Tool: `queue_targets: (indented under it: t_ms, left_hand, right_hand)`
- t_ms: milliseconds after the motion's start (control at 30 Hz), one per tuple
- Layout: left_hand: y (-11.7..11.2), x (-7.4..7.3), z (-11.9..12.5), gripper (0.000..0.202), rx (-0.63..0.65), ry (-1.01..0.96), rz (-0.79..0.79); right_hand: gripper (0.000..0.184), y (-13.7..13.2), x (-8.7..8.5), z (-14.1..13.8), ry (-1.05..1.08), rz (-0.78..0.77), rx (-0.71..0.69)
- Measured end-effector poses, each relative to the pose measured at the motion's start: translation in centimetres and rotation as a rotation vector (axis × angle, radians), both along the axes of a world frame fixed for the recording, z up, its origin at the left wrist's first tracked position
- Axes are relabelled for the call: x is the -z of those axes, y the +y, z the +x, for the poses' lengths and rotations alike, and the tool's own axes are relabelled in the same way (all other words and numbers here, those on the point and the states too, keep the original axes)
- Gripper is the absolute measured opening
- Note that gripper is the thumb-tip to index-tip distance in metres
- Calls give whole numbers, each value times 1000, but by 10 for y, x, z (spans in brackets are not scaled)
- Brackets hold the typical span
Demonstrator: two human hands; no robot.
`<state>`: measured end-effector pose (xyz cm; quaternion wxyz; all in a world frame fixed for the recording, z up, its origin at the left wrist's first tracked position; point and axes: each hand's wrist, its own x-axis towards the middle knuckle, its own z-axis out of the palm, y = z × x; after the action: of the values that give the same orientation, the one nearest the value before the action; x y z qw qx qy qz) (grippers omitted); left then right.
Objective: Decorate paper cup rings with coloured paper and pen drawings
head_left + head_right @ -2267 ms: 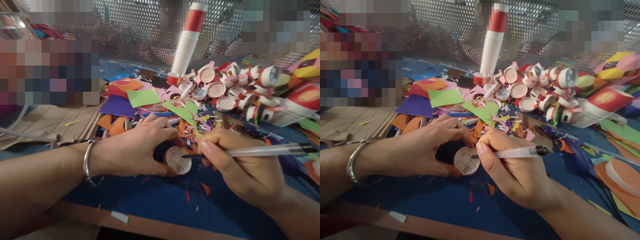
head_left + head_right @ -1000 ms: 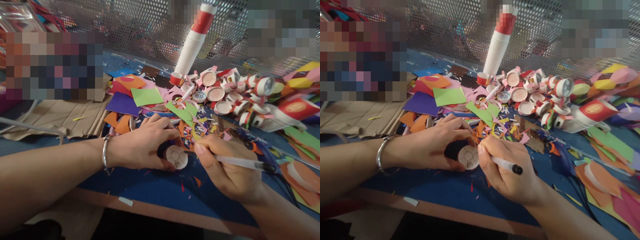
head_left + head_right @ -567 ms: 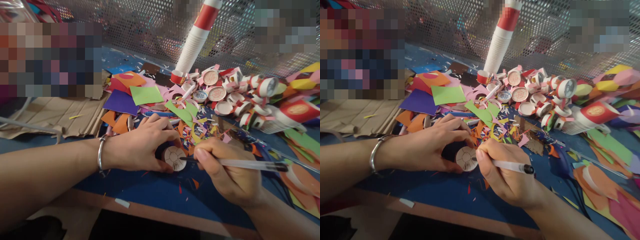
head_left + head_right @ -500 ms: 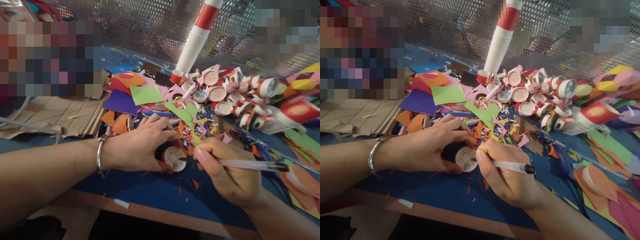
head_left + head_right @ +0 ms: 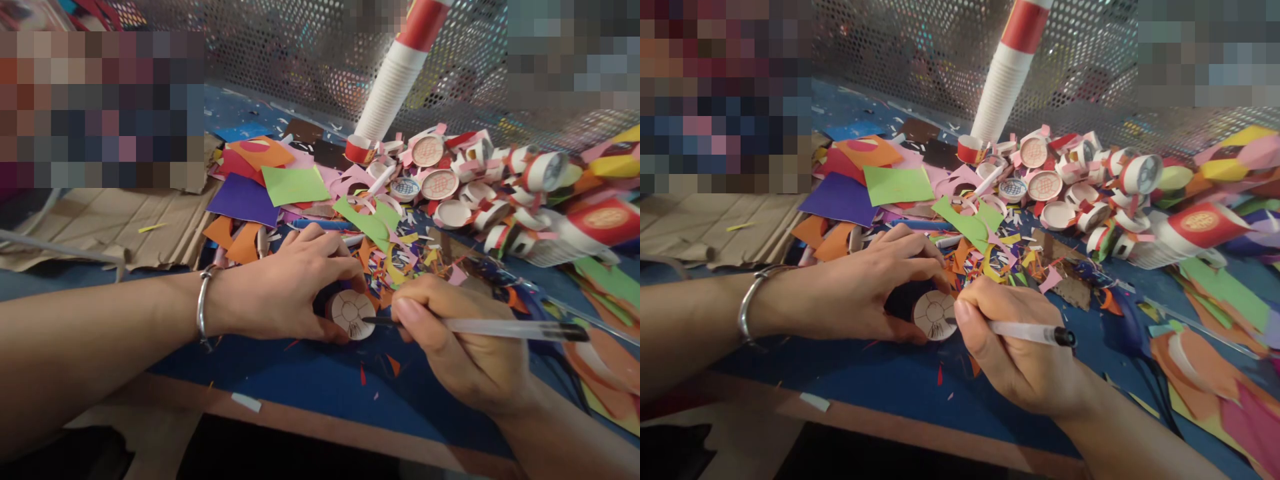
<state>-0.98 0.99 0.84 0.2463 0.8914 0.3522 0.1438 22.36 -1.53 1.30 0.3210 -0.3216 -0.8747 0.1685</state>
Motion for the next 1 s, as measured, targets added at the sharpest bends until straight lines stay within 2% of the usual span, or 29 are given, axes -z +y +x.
queue_targets:
  t_ms: [567, 1000]
  left_hand:
    - [2, -1, 1, 48, 12, -10, -13]
    - [0, 0, 1, 51, -6, 1, 4]
  right_hand:
    - [21, -2, 0, 3, 17, -32, -39]
    - [22, -2, 2, 3, 4, -61, -5]
